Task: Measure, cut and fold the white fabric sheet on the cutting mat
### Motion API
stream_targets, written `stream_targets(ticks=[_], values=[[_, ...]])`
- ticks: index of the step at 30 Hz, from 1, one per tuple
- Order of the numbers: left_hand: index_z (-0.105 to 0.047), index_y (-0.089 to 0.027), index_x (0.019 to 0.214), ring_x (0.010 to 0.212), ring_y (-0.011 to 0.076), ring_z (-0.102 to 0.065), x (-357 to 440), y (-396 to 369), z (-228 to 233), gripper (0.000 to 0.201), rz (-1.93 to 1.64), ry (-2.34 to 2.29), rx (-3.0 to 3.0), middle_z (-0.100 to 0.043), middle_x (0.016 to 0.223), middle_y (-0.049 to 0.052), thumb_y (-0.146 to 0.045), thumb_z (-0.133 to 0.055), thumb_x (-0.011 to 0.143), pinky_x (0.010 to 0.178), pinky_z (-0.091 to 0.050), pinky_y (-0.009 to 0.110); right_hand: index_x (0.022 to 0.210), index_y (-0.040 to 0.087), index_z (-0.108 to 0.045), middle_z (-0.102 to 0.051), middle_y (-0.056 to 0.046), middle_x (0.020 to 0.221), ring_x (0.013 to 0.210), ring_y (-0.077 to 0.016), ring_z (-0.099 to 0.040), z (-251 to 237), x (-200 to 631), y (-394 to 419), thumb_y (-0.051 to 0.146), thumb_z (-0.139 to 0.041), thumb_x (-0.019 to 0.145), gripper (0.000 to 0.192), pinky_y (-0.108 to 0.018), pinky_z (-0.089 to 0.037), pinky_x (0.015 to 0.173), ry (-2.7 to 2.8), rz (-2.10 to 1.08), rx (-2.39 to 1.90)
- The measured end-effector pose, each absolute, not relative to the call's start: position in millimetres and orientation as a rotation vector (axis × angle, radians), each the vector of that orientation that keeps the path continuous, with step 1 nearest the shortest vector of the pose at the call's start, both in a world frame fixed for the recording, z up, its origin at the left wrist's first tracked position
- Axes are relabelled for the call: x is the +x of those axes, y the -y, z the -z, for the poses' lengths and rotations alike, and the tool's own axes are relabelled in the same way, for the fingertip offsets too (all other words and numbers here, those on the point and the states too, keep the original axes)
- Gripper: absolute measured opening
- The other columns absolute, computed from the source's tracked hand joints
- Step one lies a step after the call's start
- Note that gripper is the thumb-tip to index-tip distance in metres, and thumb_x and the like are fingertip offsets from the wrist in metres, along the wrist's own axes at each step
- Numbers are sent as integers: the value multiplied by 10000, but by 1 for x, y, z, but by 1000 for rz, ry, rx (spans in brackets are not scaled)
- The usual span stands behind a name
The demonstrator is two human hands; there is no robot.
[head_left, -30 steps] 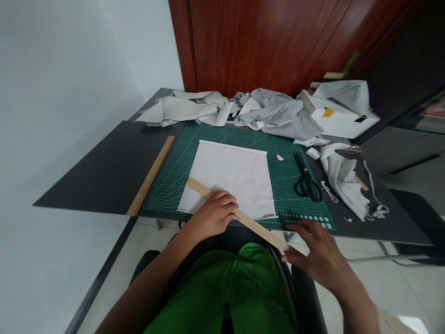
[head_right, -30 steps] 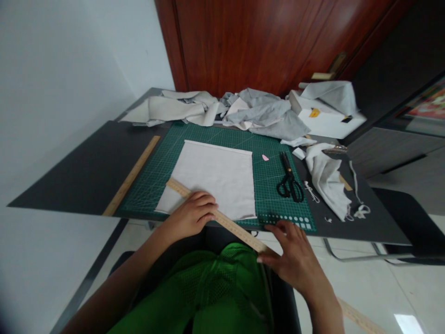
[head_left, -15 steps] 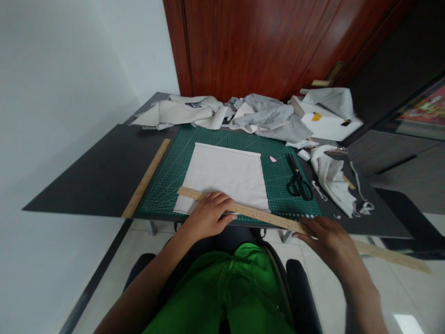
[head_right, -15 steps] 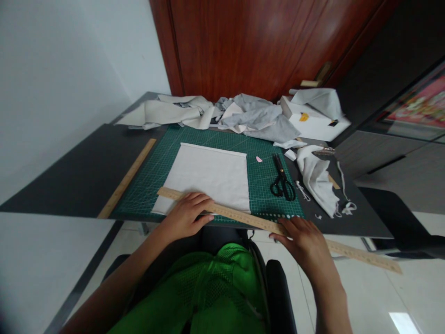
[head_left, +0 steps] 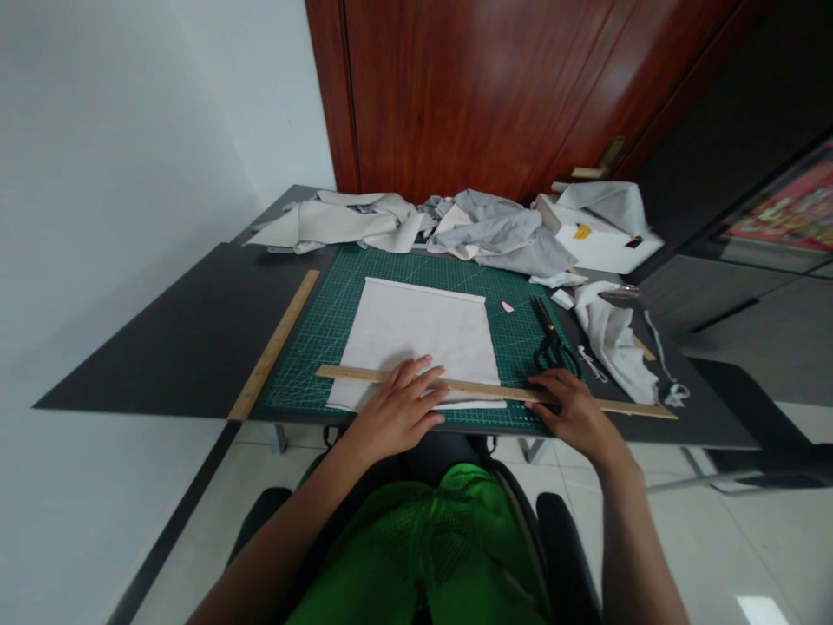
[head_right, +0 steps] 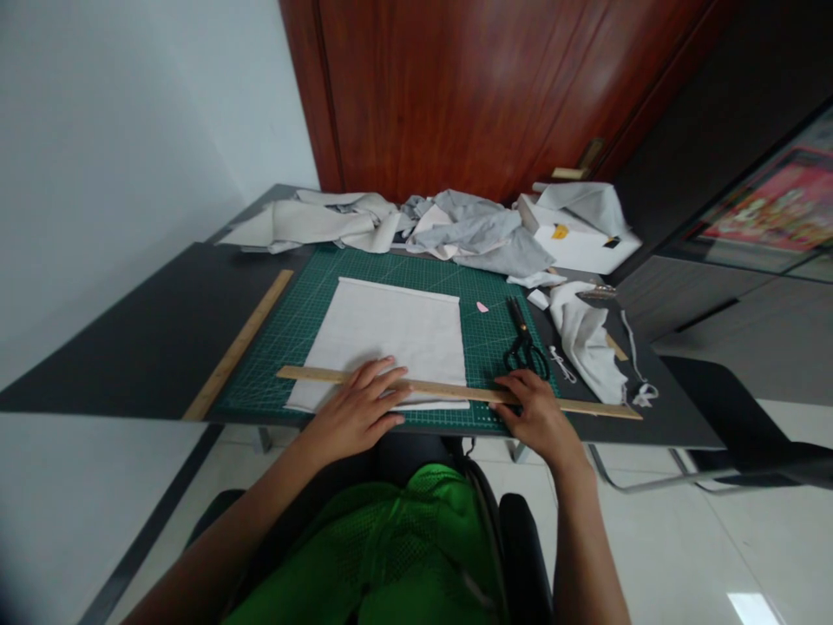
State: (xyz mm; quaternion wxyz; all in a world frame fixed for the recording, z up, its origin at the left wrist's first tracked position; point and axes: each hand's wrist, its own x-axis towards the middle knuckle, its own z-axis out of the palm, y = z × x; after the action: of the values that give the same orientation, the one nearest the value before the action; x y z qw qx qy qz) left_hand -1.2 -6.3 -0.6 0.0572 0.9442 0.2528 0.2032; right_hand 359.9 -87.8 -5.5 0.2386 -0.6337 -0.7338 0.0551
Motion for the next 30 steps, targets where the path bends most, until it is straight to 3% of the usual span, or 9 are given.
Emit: stream_targets(ticks=[3,8,16,23,25,30], values=[[-642,-254,1287,1557,290,-265,-2,5,1,303,-625,-726,2862,-493,1568,60,-333,-632,995,1276,-278,565,1191,186,-715,-655,-138,1204,1148,-303,-630,9,362,88,375,-665,938,320,-538,-518,1023,1984,-168,-1730],[-720,-259,1117,1559,303,-254,-3,3,3,167,-629,-656,2841,-494,1565,25,-317,-680,966,1285,-242,595,1144,194,-750,-676,-139,1211,1156,-297,-634,11,362,87,370,-657,945,281,-521,-520,1035,1997,-214,-1726],[-703,-281,1166,1549,272,-287,-4,1,4,204,-618,-515,2818,-586,1450,5,-232,-643,978,1305,-206,571,1068,222,-766,-726,-116,1112,1039,-280,-682,-11,339,79,314,-620,967,200,-479,-550,939,2066,-193,-1649],[-703,-281,1126,1585,300,-194,-5,2,2,183,-569,-576,2831,-494,1545,4,-222,-667,956,1291,-242,577,1074,211,-764,-728,-97,1023,972,-240,-669,-19,292,49,167,-522,997,258,-387,-523,892,2270,-208,-1534],[-678,-271,1192,1569,298,-242,-4,3,1,231,-564,-599,2830,-525,1513,29,-278,-675,961,1287,-264,551,1083,210,-764,-719,-101,1032,981,-245,-655,-15,284,46,154,-519,994,267,-399,-518,906,2299,-188,-1578],[-514,-190,1441,1437,316,-453,-1,5,2,596,-609,-797,2799,-552,1490,124,-492,-673,953,1209,-393,507,1169,225,-743,-703,-111,1128,1052,-257,-637,-10,281,56,82,-481,977,355,-433,-515,946,2325,-138,-1652]])
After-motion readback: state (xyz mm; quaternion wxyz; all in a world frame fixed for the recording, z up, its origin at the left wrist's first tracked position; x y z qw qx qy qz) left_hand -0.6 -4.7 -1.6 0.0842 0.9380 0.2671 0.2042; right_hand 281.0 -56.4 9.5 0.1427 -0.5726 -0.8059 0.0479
